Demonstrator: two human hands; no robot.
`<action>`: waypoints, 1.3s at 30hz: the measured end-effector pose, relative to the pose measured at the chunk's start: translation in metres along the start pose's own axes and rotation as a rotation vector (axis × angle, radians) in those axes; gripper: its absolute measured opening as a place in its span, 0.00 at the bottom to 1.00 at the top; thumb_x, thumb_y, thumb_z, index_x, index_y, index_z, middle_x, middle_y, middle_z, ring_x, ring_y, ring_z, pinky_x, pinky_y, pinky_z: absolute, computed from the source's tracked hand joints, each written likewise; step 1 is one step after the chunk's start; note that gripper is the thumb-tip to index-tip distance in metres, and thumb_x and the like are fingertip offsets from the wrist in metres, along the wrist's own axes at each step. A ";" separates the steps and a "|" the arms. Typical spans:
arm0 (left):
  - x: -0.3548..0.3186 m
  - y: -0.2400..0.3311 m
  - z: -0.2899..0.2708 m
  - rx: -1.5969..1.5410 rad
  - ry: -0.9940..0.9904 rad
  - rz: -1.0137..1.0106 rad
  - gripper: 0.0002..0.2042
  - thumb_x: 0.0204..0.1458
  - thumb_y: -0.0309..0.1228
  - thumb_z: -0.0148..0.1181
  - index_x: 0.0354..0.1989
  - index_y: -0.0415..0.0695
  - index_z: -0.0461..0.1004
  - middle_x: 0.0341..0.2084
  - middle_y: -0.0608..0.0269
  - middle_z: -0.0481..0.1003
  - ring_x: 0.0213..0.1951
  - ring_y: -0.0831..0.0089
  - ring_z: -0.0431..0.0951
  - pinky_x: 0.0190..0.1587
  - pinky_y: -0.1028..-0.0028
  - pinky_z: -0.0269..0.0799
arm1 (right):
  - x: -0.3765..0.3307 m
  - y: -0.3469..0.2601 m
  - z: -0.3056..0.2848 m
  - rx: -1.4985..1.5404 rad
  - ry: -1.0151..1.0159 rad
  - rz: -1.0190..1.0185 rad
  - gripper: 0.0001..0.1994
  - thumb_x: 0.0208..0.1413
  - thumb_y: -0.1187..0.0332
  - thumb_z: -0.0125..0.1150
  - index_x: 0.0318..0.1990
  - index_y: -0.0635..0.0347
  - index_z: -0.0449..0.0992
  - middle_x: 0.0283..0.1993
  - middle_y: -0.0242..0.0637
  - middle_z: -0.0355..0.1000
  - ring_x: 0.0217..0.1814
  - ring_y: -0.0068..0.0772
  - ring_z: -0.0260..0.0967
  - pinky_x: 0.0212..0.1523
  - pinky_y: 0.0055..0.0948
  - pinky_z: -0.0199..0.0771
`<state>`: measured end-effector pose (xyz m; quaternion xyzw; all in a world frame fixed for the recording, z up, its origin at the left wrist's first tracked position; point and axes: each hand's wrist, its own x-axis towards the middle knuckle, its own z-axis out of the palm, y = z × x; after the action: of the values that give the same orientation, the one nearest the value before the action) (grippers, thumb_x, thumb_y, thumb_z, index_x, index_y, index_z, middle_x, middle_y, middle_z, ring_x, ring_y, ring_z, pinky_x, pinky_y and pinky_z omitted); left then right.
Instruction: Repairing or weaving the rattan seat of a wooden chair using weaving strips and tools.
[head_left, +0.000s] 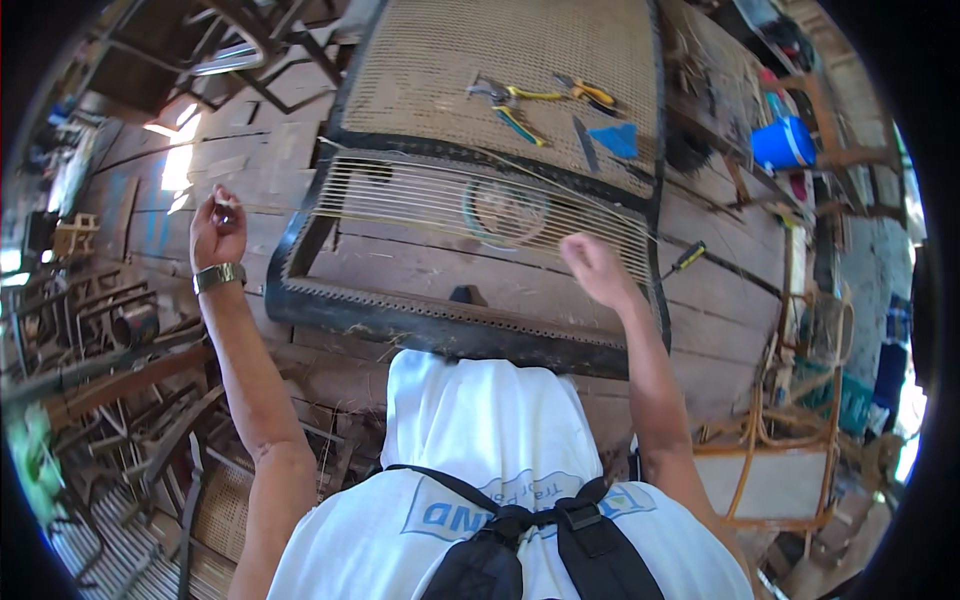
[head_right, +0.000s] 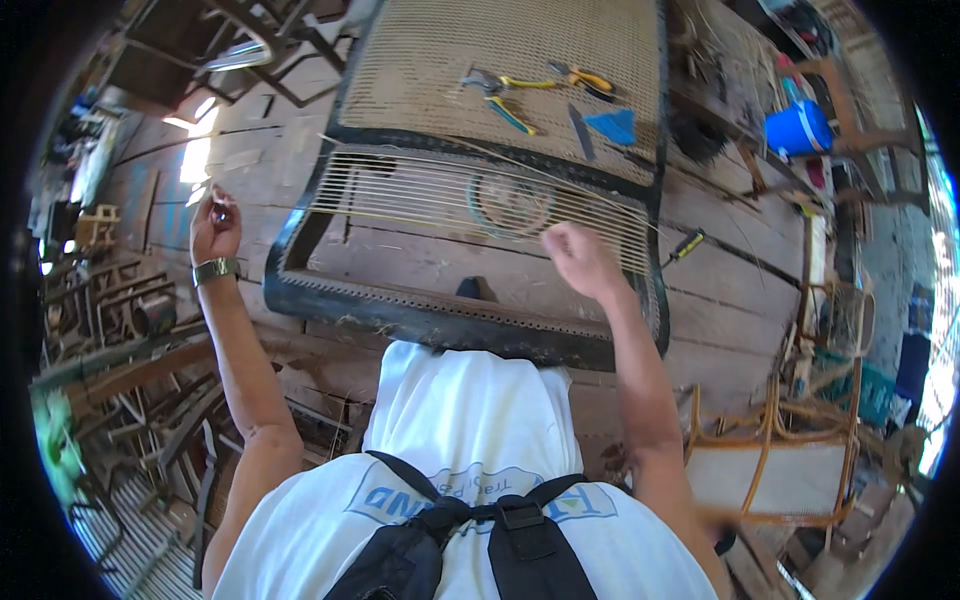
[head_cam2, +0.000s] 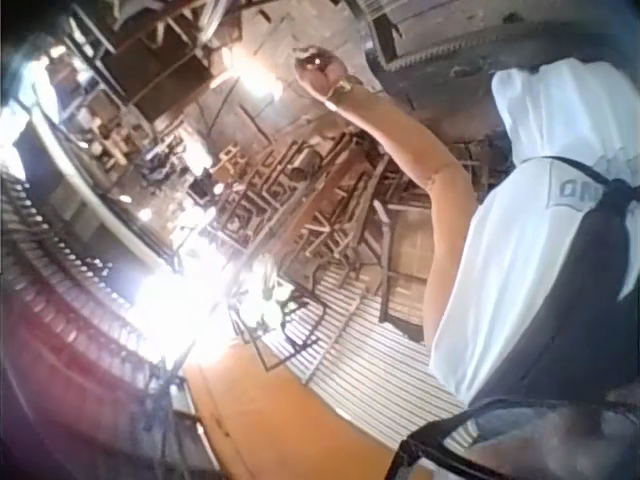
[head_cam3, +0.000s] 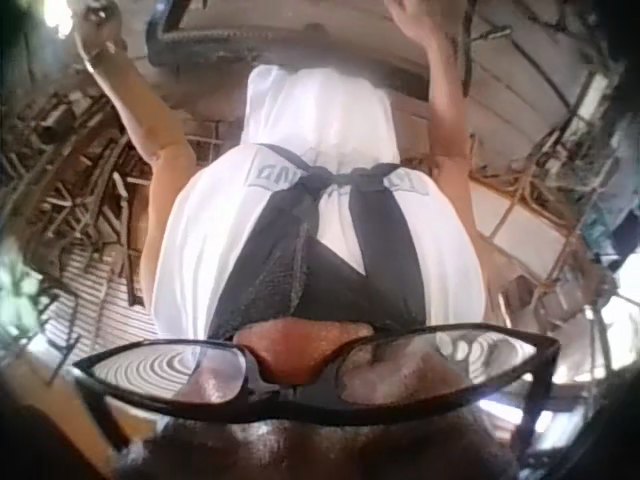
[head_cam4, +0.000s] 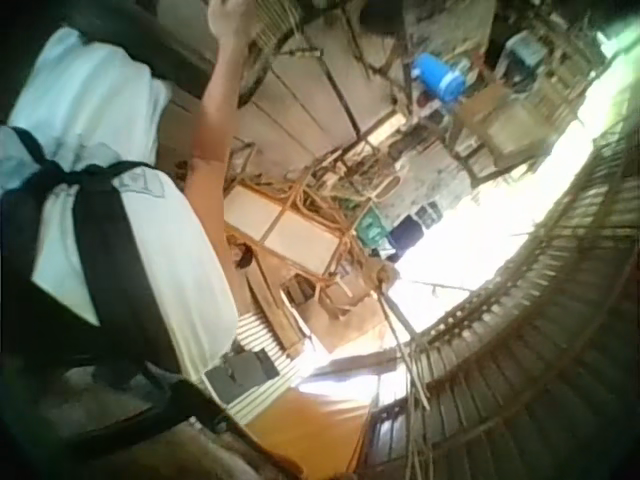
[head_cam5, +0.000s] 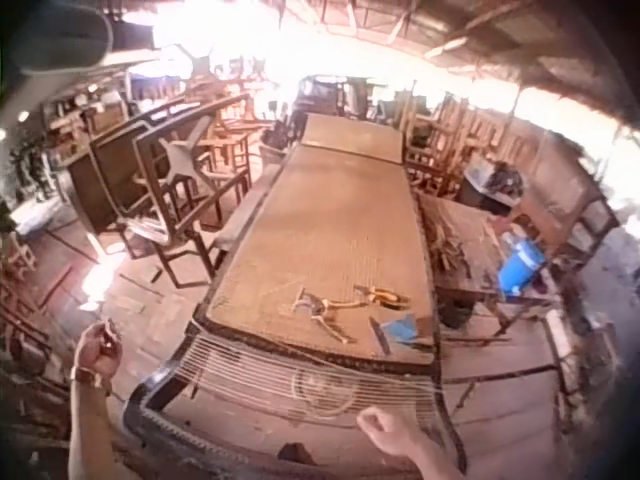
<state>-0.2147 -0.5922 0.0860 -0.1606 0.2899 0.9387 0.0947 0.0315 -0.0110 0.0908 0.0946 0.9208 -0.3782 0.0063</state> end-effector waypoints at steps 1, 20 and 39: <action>-0.009 0.004 0.011 -0.030 -0.060 -0.012 0.08 0.62 0.25 0.52 0.42 0.32 0.74 0.39 0.51 0.79 0.40 0.62 0.81 0.45 0.64 0.81 | 0.015 -0.015 0.010 0.081 -0.303 0.115 0.11 0.63 0.62 0.59 0.43 0.61 0.76 0.30 0.39 0.74 0.33 0.32 0.71 0.39 0.34 0.72; -0.066 0.007 0.027 2.002 -0.278 0.680 0.17 0.59 0.34 0.53 0.55 0.46 0.75 0.46 0.51 0.79 0.38 0.58 0.82 0.43 0.61 0.76 | -0.002 -0.126 0.031 0.534 -0.280 -0.230 0.09 0.61 0.67 0.63 0.32 0.63 0.77 0.23 0.21 0.65 0.26 0.12 0.57 0.28 0.21 0.62; 0.106 0.458 -0.245 2.737 -0.127 -0.141 0.08 0.60 0.34 0.57 0.36 0.46 0.81 0.23 0.62 0.77 0.28 0.72 0.77 0.32 0.67 0.75 | 0.102 -0.150 0.169 0.248 -0.674 0.259 0.12 0.61 0.59 0.63 0.31 0.56 0.74 0.24 0.20 0.66 0.25 0.14 0.59 0.27 0.22 0.61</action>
<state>-0.3767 -1.0970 0.0925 0.0891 0.9629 -0.0954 0.2361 -0.1057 -0.2157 0.0660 0.0807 0.7947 -0.4929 0.3449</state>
